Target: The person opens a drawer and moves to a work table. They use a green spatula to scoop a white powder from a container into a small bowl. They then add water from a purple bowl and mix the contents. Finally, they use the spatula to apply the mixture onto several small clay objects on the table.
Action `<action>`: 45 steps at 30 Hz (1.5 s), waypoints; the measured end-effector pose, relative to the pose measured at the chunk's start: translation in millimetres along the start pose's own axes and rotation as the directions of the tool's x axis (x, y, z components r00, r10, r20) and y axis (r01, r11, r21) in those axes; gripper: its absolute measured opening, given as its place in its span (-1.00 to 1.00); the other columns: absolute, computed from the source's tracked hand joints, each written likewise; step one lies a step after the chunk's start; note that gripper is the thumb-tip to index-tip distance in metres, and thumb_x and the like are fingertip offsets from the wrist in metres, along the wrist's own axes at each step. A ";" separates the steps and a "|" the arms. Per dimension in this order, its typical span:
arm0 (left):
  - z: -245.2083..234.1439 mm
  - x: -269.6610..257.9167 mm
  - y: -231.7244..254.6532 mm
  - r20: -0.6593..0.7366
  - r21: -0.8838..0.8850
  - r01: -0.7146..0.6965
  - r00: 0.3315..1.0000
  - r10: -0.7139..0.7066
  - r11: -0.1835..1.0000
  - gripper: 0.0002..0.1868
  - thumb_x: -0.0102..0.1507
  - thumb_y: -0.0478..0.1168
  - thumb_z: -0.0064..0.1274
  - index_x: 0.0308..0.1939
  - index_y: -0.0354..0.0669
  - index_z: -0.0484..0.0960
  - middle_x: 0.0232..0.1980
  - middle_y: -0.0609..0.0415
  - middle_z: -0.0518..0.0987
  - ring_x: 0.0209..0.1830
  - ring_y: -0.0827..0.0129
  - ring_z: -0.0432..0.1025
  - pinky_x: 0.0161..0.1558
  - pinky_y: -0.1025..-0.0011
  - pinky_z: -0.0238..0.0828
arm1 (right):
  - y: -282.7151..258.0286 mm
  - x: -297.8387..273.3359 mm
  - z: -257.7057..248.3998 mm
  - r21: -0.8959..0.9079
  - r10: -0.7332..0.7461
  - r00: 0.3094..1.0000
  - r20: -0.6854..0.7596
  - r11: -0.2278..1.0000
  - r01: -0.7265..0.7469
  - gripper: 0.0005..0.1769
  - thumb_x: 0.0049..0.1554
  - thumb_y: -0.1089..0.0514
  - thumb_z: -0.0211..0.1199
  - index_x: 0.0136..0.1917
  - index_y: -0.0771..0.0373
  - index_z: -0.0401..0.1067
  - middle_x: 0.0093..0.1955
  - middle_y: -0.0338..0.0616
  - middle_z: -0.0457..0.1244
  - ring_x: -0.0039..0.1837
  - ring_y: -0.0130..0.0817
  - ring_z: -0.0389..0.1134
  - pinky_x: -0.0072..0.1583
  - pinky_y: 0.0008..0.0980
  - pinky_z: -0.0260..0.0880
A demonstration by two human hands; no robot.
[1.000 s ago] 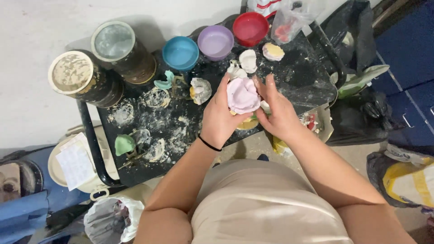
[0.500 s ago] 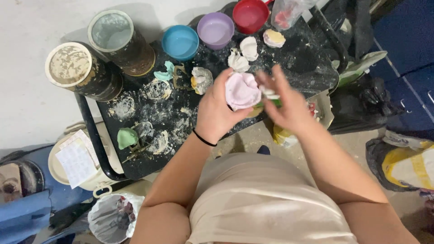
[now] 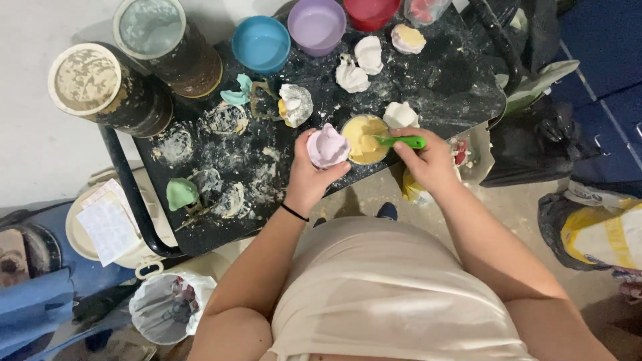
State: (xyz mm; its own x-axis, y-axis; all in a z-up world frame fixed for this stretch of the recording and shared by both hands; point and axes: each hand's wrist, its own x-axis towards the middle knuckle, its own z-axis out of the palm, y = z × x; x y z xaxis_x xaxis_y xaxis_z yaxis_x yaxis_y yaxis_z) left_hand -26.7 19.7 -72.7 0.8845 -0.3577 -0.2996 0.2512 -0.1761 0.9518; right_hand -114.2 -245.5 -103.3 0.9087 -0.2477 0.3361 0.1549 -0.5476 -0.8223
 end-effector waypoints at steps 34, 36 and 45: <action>9.9 -5.6 41.1 -0.001 0.567 -0.298 0.932 0.363 0.768 0.13 0.02 0.03 0.54 0.54 -0.18 0.22 0.39 -0.23 0.49 0.36 -0.07 0.44 0.37 0.10 0.37 | -9.7 -7.3 -13.8 0.867 0.473 0.881 -0.017 0.445 -0.222 -0.69 0.22 0.12 0.29 0.21 0.25 0.49 -0.18 0.22 0.39 -0.21 -0.13 0.50 -0.13 -0.28 0.57; 16.7 -4.8 50.9 0.070 0.582 -0.304 0.943 0.326 0.754 0.11 0.05 0.08 0.46 0.51 -0.23 0.19 0.32 -0.30 0.53 0.29 -0.17 0.47 0.32 0.01 0.41 | -33.5 -7.2 -14.7 0.659 0.178 0.959 -0.222 0.752 0.013 -0.66 0.17 0.28 0.37 0.19 0.38 0.42 0.01 0.34 0.37 -0.05 0.02 0.49 -0.07 -0.08 0.56; 24.1 -5.3 63.5 0.124 0.560 -0.268 0.963 0.241 0.784 0.14 0.06 0.21 0.38 0.53 -0.17 0.12 0.29 -0.27 0.54 0.28 -0.10 0.50 0.28 0.09 0.44 | -62.8 6.2 -34.8 0.001 -0.396 0.917 0.041 0.918 0.396 -0.76 0.07 0.23 0.48 0.04 0.26 0.65 0.01 -0.04 0.47 0.00 -0.02 0.50 0.06 -0.02 0.51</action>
State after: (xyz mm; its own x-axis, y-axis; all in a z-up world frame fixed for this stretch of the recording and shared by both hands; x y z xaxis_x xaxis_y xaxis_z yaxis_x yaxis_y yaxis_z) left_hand -24.9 -11.6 -12.3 0.8632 -0.5003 -0.0672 -0.2606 -0.5557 0.7895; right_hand -131.9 -240.5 -33.6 0.7880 0.0223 0.6152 0.5027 -0.6001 -0.6222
